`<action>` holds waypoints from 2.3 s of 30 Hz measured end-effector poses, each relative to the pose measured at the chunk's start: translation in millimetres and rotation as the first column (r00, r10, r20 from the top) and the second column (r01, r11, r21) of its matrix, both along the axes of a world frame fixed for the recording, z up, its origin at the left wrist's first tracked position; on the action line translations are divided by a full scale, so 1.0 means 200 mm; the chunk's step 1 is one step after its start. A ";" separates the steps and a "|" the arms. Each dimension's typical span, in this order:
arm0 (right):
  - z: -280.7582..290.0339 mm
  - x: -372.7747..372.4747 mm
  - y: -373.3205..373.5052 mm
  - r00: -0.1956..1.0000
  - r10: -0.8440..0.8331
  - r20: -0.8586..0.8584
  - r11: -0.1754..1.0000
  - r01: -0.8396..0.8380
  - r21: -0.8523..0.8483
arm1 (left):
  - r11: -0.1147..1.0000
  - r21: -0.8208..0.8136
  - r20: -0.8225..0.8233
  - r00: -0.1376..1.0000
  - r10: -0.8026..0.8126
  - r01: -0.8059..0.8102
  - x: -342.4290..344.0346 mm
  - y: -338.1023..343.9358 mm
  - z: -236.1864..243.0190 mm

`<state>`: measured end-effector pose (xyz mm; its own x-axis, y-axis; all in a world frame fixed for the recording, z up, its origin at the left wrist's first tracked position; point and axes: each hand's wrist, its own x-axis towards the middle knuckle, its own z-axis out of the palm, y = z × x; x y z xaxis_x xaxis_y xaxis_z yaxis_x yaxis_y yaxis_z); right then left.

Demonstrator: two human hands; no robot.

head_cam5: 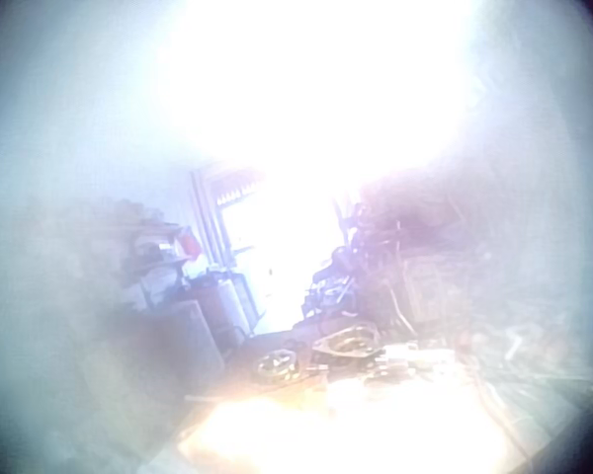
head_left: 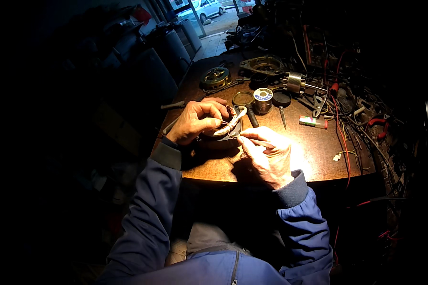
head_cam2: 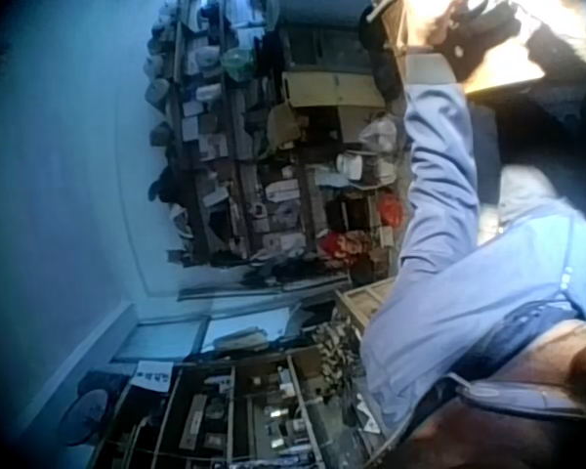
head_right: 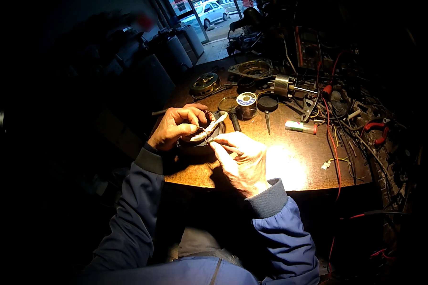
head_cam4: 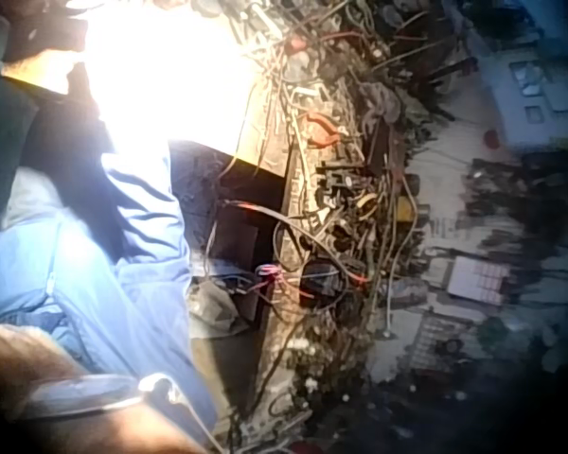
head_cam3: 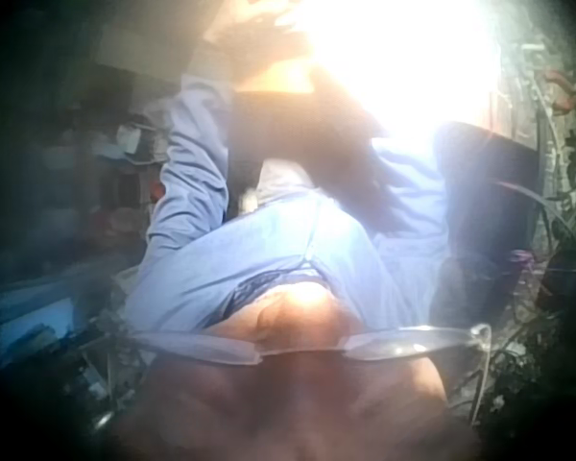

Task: The person works on a cylindrical electrical component, likely a motor stator, by hand. They strip the insulation from the ends of copper wires, twist them together, and connect them to the component's terminals. The person also uses a multimeter probe to test the connections.

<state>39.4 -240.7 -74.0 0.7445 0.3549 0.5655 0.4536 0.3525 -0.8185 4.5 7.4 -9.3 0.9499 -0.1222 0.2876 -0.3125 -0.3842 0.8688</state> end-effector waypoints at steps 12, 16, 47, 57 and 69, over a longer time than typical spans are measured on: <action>-0.03 0.03 0.07 0.886 -0.130 0.445 0.989 0.087 0.116 | 0.999 -0.042 -0.022 1.000 0.010 -0.011 -0.02 -0.01 0.02; -0.01 0.02 0.04 0.816 -0.188 0.547 0.982 0.174 0.079 | 0.999 -0.039 -0.020 1.000 0.020 -0.021 -0.01 -0.03 0.02; -0.03 -0.02 -0.02 0.967 -0.110 0.230 0.994 0.110 0.013 | 0.996 -0.074 -0.038 0.998 0.043 -0.046 0.00 -0.05 0.02; -0.05 -0.03 -0.04 0.999 -0.003 0.046 0.999 0.001 0.035 | 0.997 -0.027 -0.031 0.997 0.066 -0.067 -0.01 -0.04 0.01; -0.04 -0.03 -0.03 0.999 0.028 0.025 0.999 -0.029 0.043 | 0.997 -0.060 -0.030 0.998 0.052 -0.054 -0.01 -0.04 0.02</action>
<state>33.7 -246.8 -83.0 0.7202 0.3505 0.5986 0.4622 0.4010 -0.7909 2.5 0.2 -6.0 0.9624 -0.0544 0.2660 -0.2681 -0.3454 0.8993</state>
